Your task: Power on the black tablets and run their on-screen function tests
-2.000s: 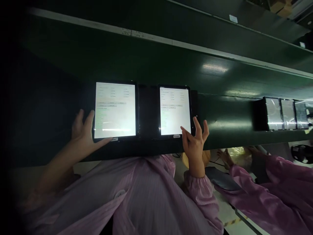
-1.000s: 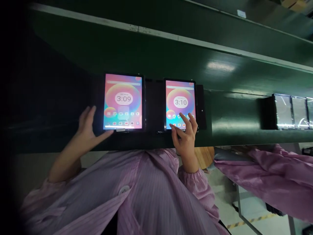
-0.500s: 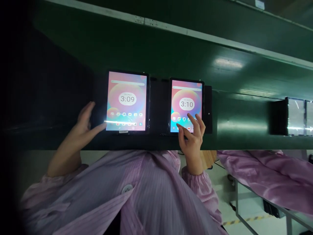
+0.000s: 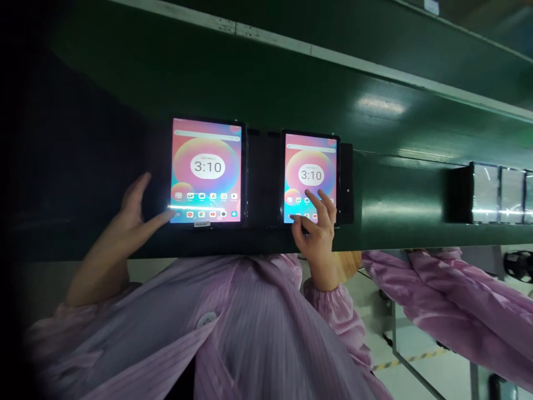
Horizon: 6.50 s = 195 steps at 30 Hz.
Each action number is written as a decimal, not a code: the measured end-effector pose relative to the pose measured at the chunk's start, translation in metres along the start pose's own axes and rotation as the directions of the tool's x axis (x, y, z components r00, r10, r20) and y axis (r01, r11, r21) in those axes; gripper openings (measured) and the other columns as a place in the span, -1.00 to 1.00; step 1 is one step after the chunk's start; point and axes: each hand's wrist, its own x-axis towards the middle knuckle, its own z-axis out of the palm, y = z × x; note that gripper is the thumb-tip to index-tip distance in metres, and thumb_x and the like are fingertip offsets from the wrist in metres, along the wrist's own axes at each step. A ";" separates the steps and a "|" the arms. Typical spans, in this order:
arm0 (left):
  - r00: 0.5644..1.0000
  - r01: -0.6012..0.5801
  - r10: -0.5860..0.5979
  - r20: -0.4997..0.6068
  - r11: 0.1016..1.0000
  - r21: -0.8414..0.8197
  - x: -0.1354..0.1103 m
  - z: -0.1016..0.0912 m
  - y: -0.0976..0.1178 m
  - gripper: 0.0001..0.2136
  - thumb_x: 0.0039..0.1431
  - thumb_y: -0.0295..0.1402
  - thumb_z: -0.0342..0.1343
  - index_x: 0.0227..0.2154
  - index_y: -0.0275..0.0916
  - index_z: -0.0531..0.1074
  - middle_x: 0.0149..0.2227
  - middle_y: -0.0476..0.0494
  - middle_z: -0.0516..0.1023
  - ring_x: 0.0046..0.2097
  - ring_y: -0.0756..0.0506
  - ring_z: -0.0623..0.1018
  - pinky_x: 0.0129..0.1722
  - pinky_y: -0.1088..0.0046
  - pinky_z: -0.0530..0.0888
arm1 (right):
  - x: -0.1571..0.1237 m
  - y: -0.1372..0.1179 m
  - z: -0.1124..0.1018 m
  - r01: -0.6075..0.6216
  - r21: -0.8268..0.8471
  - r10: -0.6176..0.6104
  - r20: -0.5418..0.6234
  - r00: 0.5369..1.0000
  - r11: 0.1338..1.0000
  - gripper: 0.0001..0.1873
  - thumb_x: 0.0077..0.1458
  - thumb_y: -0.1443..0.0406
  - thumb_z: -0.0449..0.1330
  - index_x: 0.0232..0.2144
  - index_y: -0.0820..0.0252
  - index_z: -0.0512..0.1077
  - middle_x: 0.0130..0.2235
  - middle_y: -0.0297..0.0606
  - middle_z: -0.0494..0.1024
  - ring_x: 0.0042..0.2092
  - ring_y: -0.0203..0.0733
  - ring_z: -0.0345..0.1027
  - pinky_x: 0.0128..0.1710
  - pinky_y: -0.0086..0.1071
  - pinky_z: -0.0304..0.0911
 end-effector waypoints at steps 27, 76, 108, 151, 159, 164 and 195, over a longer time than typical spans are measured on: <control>0.989 0.150 -0.149 0.006 0.988 -0.038 0.000 0.000 0.012 0.34 -0.29 0.25 0.29 0.51 -0.44 0.03 0.59 -0.51 -0.16 0.59 -0.46 -0.07 0.56 -0.12 -0.10 | -0.009 0.001 -0.001 -0.045 0.041 0.046 -0.023 0.999 0.998 -0.71 0.37 0.36 0.23 -0.30 0.01 0.73 0.18 -0.24 0.62 0.27 0.13 0.45 0.16 0.08 0.49; 0.873 0.208 -0.241 -0.425 0.970 -0.123 0.070 0.026 0.047 -0.25 0.16 -0.29 0.09 0.46 -0.28 0.29 0.50 -0.25 0.28 0.52 -0.32 0.25 0.55 -0.03 0.15 | 0.032 0.046 0.007 -0.139 -0.042 0.138 -0.016 0.990 0.989 -0.69 0.38 0.36 0.17 -0.28 0.01 0.72 0.24 -0.26 0.58 0.44 0.25 0.23 0.27 0.22 0.42; 0.859 0.182 -0.232 -0.457 0.972 -0.151 0.074 0.026 0.034 -0.20 0.11 -0.25 0.12 0.46 -0.30 0.27 0.47 -0.33 0.32 0.48 -0.36 0.33 0.51 -0.08 0.23 | 0.026 0.070 0.023 -0.285 -0.135 0.268 -0.132 0.954 0.949 -0.68 0.48 0.29 0.12 -0.08 0.01 0.72 0.31 -0.16 0.51 0.47 0.36 0.14 0.32 0.45 0.26; 0.955 -0.253 0.244 -0.168 0.967 -0.034 0.066 0.026 -0.011 -0.41 0.16 -0.26 0.10 0.29 -0.12 0.40 0.54 -0.29 0.08 0.59 -0.40 0.00 0.56 -0.16 0.01 | 0.093 -0.075 0.090 -0.025 0.138 0.008 0.129 0.992 0.990 -0.68 0.44 0.38 0.13 -0.19 0.21 0.71 0.23 -0.05 0.59 0.48 0.25 0.15 0.34 0.19 0.39; 0.950 -0.295 0.294 -0.103 0.956 0.008 0.067 0.021 -0.019 -0.37 0.25 -0.11 0.21 0.35 -0.09 0.32 0.58 -0.35 -0.04 0.60 -0.44 -0.06 0.54 -0.25 -0.01 | 0.092 -0.100 0.090 0.105 0.302 -0.181 0.238 0.954 0.948 -0.70 0.46 0.33 0.13 -0.07 0.15 0.69 0.35 -0.07 0.48 0.57 0.22 -0.05 0.40 0.16 0.31; 0.951 -0.294 0.288 -0.110 0.955 -0.047 0.067 0.023 -0.016 -0.37 0.22 -0.09 0.20 0.34 -0.13 0.34 0.58 -0.38 -0.07 0.60 -0.43 -0.04 0.53 -0.22 0.04 | 0.092 -0.079 0.092 -0.052 0.132 0.046 0.051 0.998 0.990 -0.65 0.47 0.35 0.10 -0.16 0.17 0.71 0.27 -0.06 0.55 0.49 0.20 0.14 0.36 0.17 0.37; 0.960 -0.062 0.015 -0.279 0.985 -0.158 0.082 0.014 0.018 -0.51 0.00 -0.16 0.25 0.04 -0.13 0.63 0.49 -0.28 0.29 0.57 -0.35 0.12 0.56 -0.10 0.06 | 0.065 0.041 0.056 -0.318 0.009 0.317 -0.095 0.944 0.948 -0.61 0.51 0.13 0.09 -0.06 0.03 0.73 0.34 -0.09 0.45 0.51 0.35 -0.03 0.41 0.56 0.01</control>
